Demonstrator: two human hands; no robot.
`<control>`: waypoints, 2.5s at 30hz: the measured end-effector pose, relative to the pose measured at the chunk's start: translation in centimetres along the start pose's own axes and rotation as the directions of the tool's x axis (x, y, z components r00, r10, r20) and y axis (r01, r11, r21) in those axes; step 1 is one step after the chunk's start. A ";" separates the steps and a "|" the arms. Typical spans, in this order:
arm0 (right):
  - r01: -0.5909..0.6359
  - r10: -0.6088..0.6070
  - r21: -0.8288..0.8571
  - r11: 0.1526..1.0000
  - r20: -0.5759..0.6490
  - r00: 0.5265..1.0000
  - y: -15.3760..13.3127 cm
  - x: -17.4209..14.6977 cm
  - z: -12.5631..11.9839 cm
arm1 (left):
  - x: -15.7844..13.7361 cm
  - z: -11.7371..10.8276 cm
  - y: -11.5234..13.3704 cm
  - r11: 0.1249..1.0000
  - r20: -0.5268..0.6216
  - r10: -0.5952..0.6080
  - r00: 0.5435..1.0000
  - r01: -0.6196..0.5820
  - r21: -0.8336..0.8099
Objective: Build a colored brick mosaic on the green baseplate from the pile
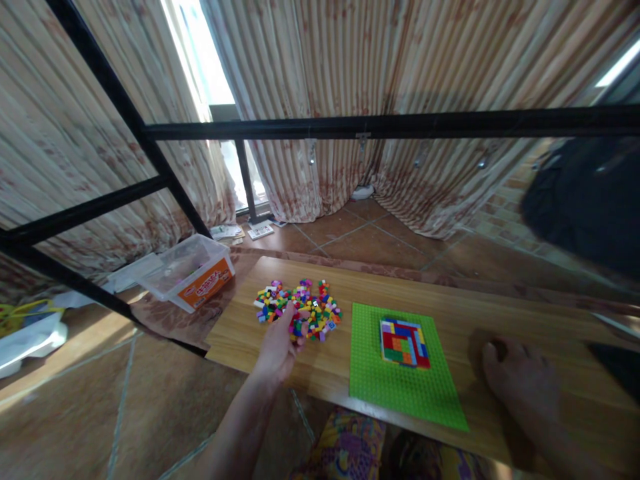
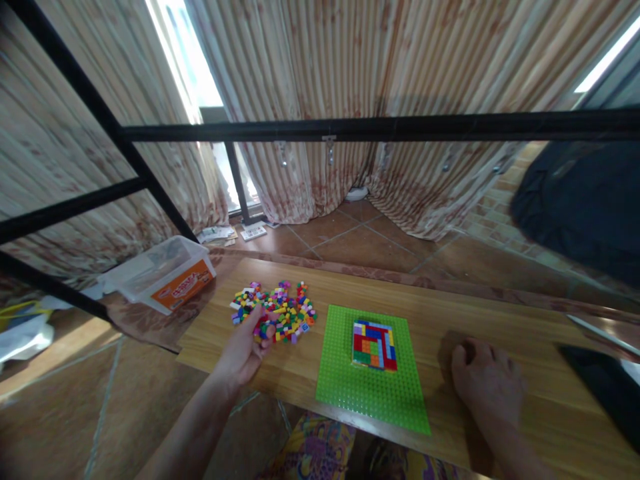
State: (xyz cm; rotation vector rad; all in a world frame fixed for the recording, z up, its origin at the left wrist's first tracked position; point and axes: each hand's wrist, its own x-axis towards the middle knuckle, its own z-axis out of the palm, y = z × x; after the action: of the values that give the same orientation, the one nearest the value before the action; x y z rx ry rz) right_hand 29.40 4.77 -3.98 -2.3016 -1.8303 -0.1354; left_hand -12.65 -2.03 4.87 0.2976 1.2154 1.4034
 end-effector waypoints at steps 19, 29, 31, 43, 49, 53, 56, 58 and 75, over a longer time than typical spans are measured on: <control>-0.011 -0.003 -0.130 0.991 -0.106 0.994 -0.1 -0.3 0.3 | 5.7 -0.5 1.6 0.901 -0.050 0.032 0.998 -0.007 0.434; -0.017 0.004 -0.122 0.992 -0.103 0.995 -0.5 -0.4 -0.1 | 4.5 -1.0 2.2 0.975 0.158 -0.139 0.978 0.107 0.195; -0.012 0.000 -0.114 0.993 -0.101 0.995 -0.5 -0.4 -0.2 | 4.4 -1.2 2.0 0.978 0.170 -0.131 0.977 0.099 0.181; -0.010 -0.007 -0.127 0.992 -0.128 0.992 -0.5 -0.5 -0.1 | 5.3 -0.8 0.3 0.954 0.017 0.024 1.000 -0.028 0.297; -0.012 0.002 -0.112 0.994 -0.092 0.996 -0.5 -0.3 -0.2 | 4.8 -0.5 1.1 0.956 0.003 -0.033 0.999 0.030 0.290; -0.043 0.037 -0.096 0.994 -0.071 0.997 -0.7 -0.3 -0.3 | 4.0 -0.3 1.9 0.971 0.051 -0.069 0.996 0.055 0.233; -0.042 0.037 -0.083 0.996 -0.071 0.997 -0.8 -0.4 -0.3 | 3.6 -0.5 2.0 0.983 0.106 -0.061 0.992 0.042 0.178; -0.047 0.041 -0.079 0.996 -0.082 0.996 -0.8 -0.4 -0.3 | 3.4 -0.8 1.9 0.989 0.147 -0.044 0.988 0.022 0.144; -0.032 0.022 -0.100 0.994 -0.103 0.994 -0.6 -0.3 0.1 | 3.5 -2.3 1.9 0.987 0.127 0.054 0.990 -0.072 0.141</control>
State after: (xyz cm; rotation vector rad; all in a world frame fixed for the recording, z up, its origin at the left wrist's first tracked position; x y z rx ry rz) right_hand 28.75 4.59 -4.06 -2.3393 -1.7805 -0.3430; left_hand -16.46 0.22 3.74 0.5206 1.2176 1.3326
